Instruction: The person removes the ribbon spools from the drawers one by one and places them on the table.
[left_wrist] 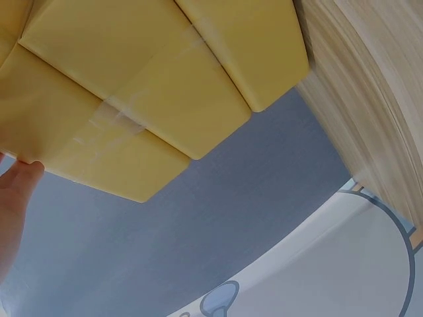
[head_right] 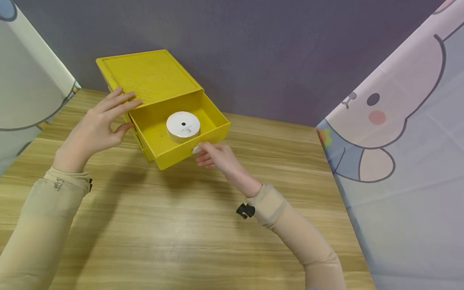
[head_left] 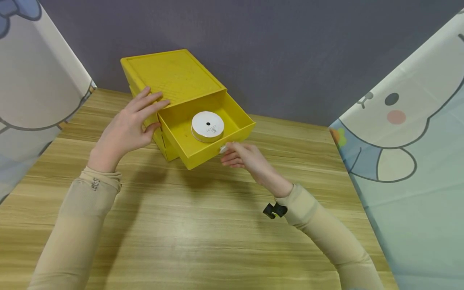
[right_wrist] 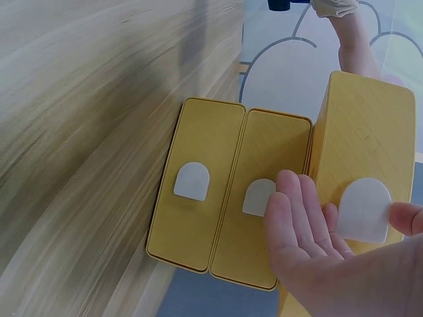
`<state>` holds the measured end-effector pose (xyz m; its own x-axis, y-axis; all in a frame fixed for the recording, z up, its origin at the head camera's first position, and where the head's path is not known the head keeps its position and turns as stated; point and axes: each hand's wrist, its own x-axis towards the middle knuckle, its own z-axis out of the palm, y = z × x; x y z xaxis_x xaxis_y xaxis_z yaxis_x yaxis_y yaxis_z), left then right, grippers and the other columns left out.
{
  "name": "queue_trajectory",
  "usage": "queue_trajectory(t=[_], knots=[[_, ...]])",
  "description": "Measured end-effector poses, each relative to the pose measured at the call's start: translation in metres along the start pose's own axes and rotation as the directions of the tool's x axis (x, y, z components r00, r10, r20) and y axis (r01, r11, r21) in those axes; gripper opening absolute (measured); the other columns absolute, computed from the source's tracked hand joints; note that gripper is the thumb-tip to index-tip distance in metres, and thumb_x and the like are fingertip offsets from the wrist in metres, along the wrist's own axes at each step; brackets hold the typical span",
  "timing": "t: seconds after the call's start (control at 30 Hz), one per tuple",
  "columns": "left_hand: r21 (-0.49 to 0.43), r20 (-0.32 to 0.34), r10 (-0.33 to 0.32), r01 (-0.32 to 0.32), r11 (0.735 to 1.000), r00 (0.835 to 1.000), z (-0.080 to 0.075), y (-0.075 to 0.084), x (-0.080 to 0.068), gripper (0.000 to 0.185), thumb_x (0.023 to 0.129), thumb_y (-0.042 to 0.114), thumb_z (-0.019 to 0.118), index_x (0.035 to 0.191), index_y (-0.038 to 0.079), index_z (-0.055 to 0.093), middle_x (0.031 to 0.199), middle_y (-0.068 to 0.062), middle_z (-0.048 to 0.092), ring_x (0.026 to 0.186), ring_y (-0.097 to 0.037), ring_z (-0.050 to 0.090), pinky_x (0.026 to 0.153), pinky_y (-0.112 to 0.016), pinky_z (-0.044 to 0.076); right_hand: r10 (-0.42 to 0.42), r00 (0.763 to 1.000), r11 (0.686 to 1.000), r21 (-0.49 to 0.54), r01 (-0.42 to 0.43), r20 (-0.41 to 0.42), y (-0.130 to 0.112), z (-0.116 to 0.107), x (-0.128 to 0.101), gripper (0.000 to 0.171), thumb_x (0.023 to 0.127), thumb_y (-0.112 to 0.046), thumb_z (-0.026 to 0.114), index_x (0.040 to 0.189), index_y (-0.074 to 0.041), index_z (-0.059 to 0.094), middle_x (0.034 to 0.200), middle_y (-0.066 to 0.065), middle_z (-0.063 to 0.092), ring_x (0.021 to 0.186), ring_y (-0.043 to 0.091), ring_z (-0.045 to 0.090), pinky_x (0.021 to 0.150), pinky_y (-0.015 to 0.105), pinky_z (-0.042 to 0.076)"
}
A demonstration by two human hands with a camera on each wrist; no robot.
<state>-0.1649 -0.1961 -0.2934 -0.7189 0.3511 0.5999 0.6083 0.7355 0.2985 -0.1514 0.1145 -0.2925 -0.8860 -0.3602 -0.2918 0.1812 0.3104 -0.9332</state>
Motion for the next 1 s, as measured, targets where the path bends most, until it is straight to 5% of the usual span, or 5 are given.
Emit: queue_trajectory(t=[0.27,0.63,0.83,1.0], knots=[[-0.005,-0.004,0.005,-0.005,1.000,1.000,0.001,-0.002,0.000,0.062,0.077,-0.011,0.065,0.135,0.010,0.055,0.146,-0.016,0.047,0.145,-0.035,0.029,0.112,-0.059,0.037,0.022,1.000,0.999,-0.032,-0.022,0.022,-0.005,-0.003,-0.001,0.045,0.098,-0.035,0.045,0.117,0.004,0.060,0.112,0.023,0.066,0.101,0.030,0.067,0.095,0.040,0.057],[-0.010,-0.009,0.010,-0.010,1.000,1.000,0.001,-0.002,-0.001,0.062,0.077,-0.011,0.065,0.135,0.010,0.055,0.146,-0.015,0.048,0.145,-0.035,0.029,0.112,-0.058,0.037,0.109,0.994,0.982,-0.160,-0.104,0.022,-0.024,-0.022,-0.011,0.050,0.096,-0.036,0.051,0.129,0.001,0.056,0.119,0.023,0.066,0.100,0.023,0.069,0.098,0.040,0.055],[-0.016,-0.013,0.017,-0.018,1.000,1.000,0.001,-0.003,-0.001,0.062,0.077,-0.011,0.065,0.135,0.009,0.055,0.145,-0.016,0.048,0.145,-0.036,0.029,0.116,-0.055,0.034,0.150,0.988,0.923,-0.364,-0.124,0.045,-0.043,-0.038,-0.019,0.050,0.096,-0.039,0.050,0.134,-0.007,0.054,0.124,0.017,0.065,0.116,0.031,0.062,0.100,0.041,0.053],[-0.018,-0.011,0.020,-0.020,1.000,1.000,0.001,-0.003,-0.001,0.062,0.077,-0.012,0.065,0.135,0.009,0.055,0.145,-0.016,0.048,0.145,-0.036,0.029,0.117,-0.054,0.033,0.133,0.989,0.856,-0.510,-0.083,0.063,-0.060,-0.049,-0.024,0.044,0.096,-0.037,0.052,0.130,-0.010,0.057,0.122,0.014,0.065,0.112,0.026,0.064,0.097,0.039,0.054]])
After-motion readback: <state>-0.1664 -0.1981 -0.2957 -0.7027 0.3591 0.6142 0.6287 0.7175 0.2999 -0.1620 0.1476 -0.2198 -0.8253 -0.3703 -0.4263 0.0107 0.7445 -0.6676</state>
